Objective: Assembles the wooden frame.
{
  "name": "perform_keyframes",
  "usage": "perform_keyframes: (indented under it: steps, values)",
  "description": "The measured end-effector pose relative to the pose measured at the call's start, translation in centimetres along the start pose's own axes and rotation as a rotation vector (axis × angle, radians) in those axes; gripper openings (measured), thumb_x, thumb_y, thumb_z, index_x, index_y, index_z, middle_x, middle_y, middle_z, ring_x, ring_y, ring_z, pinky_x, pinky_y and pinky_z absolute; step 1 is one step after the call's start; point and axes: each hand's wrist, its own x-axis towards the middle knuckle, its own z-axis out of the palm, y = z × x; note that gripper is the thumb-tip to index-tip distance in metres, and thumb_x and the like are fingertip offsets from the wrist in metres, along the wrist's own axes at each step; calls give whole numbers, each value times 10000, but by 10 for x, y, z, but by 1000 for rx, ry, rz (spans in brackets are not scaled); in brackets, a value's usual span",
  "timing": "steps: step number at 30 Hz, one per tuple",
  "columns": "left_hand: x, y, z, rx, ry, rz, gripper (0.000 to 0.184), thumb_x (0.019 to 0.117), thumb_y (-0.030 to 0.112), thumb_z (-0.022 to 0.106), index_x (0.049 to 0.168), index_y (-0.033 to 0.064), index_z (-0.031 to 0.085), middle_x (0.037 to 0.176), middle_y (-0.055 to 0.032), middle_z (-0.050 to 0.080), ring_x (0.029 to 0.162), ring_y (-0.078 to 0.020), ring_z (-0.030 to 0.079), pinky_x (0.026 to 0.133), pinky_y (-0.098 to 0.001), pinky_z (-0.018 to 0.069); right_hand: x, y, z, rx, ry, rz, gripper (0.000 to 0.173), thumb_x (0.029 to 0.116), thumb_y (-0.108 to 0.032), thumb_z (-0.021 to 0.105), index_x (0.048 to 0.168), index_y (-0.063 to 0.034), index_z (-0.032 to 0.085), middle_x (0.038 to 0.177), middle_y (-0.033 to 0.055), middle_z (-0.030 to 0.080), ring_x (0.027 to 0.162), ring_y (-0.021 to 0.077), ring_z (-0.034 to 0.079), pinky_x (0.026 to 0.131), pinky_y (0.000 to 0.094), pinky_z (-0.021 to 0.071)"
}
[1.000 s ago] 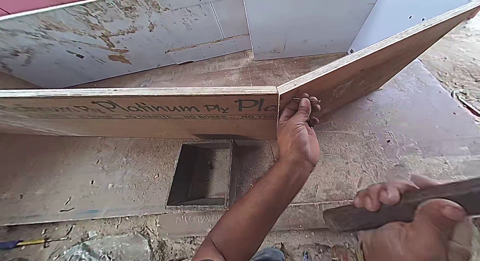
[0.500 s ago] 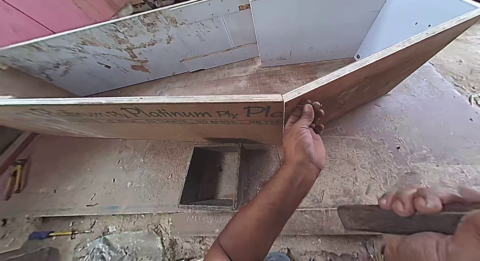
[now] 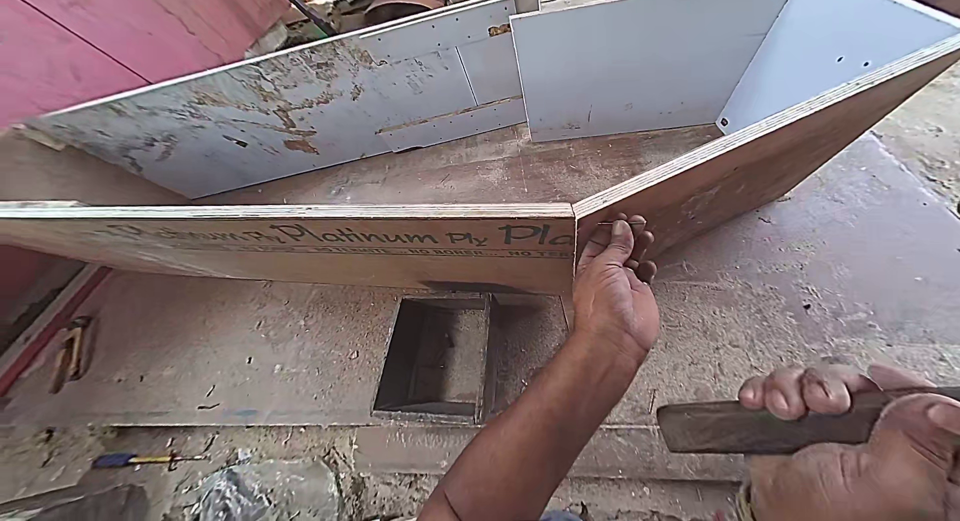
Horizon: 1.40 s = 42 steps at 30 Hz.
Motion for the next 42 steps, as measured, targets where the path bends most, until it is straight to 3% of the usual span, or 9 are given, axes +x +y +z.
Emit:
perform_keyframes:
  steps: [6,12,17,20,26,31,34,39,42]
  values:
    - [1,1,2,20,4,14,148,1064,121,525,1208,107,560,1010,-73,651,863,-174,643,728,-321,544,-21,-3,-9,-198,-505,726,221,1086,-248,416,1066,-54,520,599,21,553,406,146,552,379,319,546]
    - [-7,-1,3,104,7,70,212,1076,161,516,1281,115,550,1075,-70,671,875,-160,661,687,-290,529,-7,-7,-25,-315,-255,415,222,1097,-246,394,1063,-57,505,593,-32,530,396,127,545,372,320,557]
    - [3,-7,4,159,27,222,113,1021,106,611,1116,43,615,995,-87,674,817,-162,658,677,-290,549,-6,-20,-37,-527,-404,425,375,1049,-232,466,1321,27,469,763,25,646,452,148,591,388,325,562]
    - [8,-14,6,220,76,327,90,998,100,651,1007,9,650,913,-107,695,748,-171,664,627,-288,549,-2,-31,-33,-435,-476,361,642,1033,-120,496,1591,39,221,873,59,666,489,150,604,404,314,569]
    - [0,-11,16,311,158,297,157,995,170,674,1049,24,652,955,-90,696,840,-175,660,686,-323,533,9,-25,6,-236,-194,201,744,1023,-108,433,1602,-8,-23,762,1,550,463,153,576,367,323,547]
    - [1,-12,17,340,190,315,152,988,177,685,1003,28,657,889,-80,676,756,-148,632,615,-275,506,12,-21,-13,-109,-621,604,720,1003,-83,491,1642,-118,163,726,58,593,435,175,560,341,331,522]
    - [-1,-11,19,366,191,303,165,991,179,684,1045,25,661,955,-95,680,836,-181,637,694,-332,517,27,-39,-27,-221,-439,289,687,1024,-108,494,1626,-56,168,785,35,639,473,146,579,369,298,527]
    - [-2,-10,20,378,195,320,155,990,162,685,1045,20,661,946,-99,669,807,-177,626,667,-317,503,52,-42,-14,-133,209,-93,397,1063,-48,333,1439,-81,210,753,-28,503,469,120,564,404,297,552]
    - [-2,-10,20,384,189,333,155,996,164,677,1042,17,656,938,-101,669,796,-166,627,660,-299,504,10,-33,-6,-201,-193,278,593,1030,-77,400,1562,-51,139,706,-16,525,455,111,550,398,281,535]
